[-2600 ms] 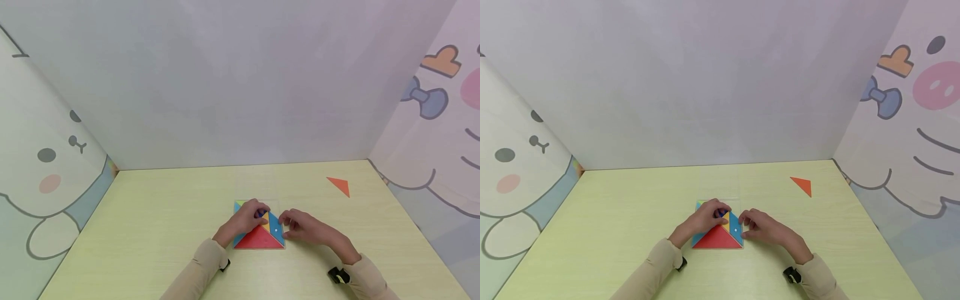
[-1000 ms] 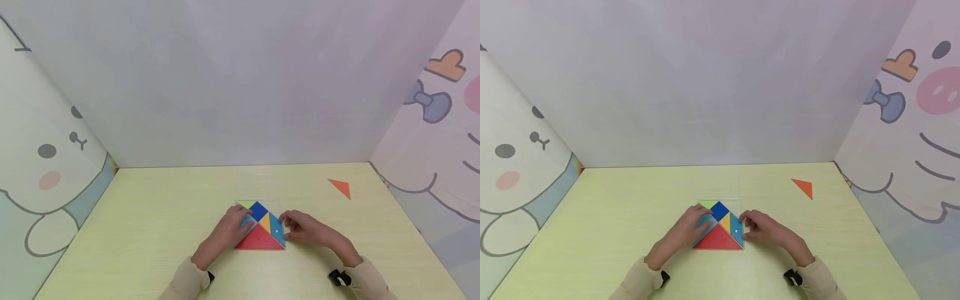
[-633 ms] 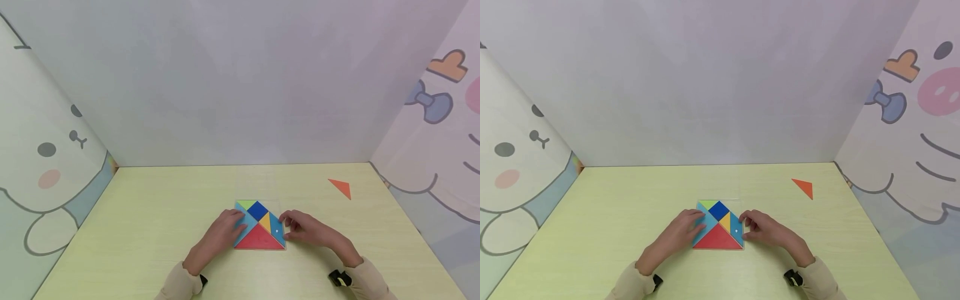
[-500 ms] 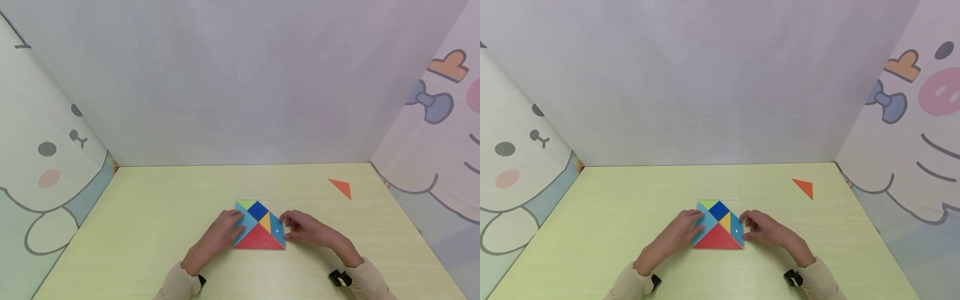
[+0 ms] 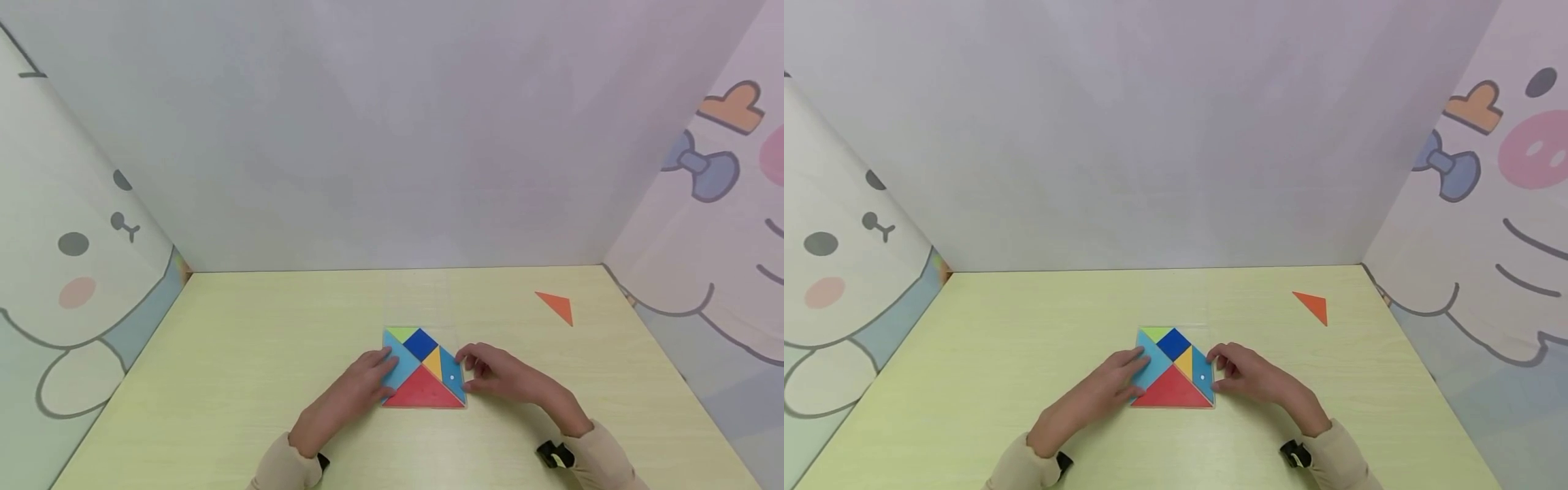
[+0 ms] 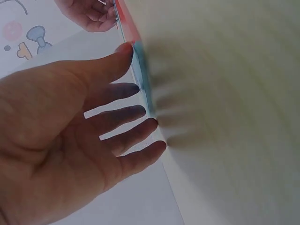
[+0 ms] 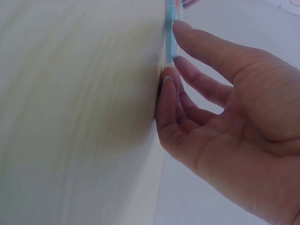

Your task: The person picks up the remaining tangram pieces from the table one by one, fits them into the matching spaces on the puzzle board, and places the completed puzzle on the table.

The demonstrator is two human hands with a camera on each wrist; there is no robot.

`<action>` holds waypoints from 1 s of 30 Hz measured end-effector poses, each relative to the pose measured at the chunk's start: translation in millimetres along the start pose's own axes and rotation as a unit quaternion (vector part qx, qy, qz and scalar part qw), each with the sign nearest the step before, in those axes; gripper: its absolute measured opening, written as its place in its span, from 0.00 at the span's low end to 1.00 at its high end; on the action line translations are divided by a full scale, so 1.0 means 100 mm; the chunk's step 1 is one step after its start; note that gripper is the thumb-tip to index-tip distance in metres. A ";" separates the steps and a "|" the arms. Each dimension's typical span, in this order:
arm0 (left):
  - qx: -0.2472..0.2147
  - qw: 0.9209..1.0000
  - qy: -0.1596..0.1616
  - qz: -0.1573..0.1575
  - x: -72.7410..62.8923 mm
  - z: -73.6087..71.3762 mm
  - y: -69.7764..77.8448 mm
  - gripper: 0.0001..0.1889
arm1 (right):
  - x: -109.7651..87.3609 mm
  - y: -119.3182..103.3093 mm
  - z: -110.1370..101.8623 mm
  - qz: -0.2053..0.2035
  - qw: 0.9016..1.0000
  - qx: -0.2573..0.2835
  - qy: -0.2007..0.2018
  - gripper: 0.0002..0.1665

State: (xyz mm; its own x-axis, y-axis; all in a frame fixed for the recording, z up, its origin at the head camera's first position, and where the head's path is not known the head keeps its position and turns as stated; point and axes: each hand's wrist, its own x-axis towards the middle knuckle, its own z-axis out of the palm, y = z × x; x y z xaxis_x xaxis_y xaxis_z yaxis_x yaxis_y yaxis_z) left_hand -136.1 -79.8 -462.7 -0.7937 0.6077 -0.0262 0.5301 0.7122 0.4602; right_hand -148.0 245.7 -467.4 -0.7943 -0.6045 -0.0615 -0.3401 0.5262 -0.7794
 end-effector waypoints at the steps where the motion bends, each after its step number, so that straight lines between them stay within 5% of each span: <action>1: 0.002 1.000 -0.006 0.004 -0.01 0.00 0.00 0.30 | 0.00 0.00 0.00 -0.003 1.000 0.001 0.001 0.21; 18: 0.044 0.998 0.005 0.040 -0.07 -0.01 0.01 0.30 | 0.00 -0.01 -0.02 0.002 1.000 -0.013 -0.006 0.18; 30: 0.044 0.999 -0.003 0.031 -0.06 0.00 0.00 0.29 | -0.08 0.07 -0.18 -0.004 0.998 -0.049 0.039 0.14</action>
State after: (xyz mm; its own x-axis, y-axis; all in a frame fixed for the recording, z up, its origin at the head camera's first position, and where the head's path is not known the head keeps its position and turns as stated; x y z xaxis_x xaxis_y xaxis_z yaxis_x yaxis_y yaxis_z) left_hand -131.5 -83.7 -462.3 -0.7570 0.6534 -0.0067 0.6021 0.7015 0.3812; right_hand -153.0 264.7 -461.0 -0.8270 -0.5622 -0.0036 -0.3912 0.5800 -0.7145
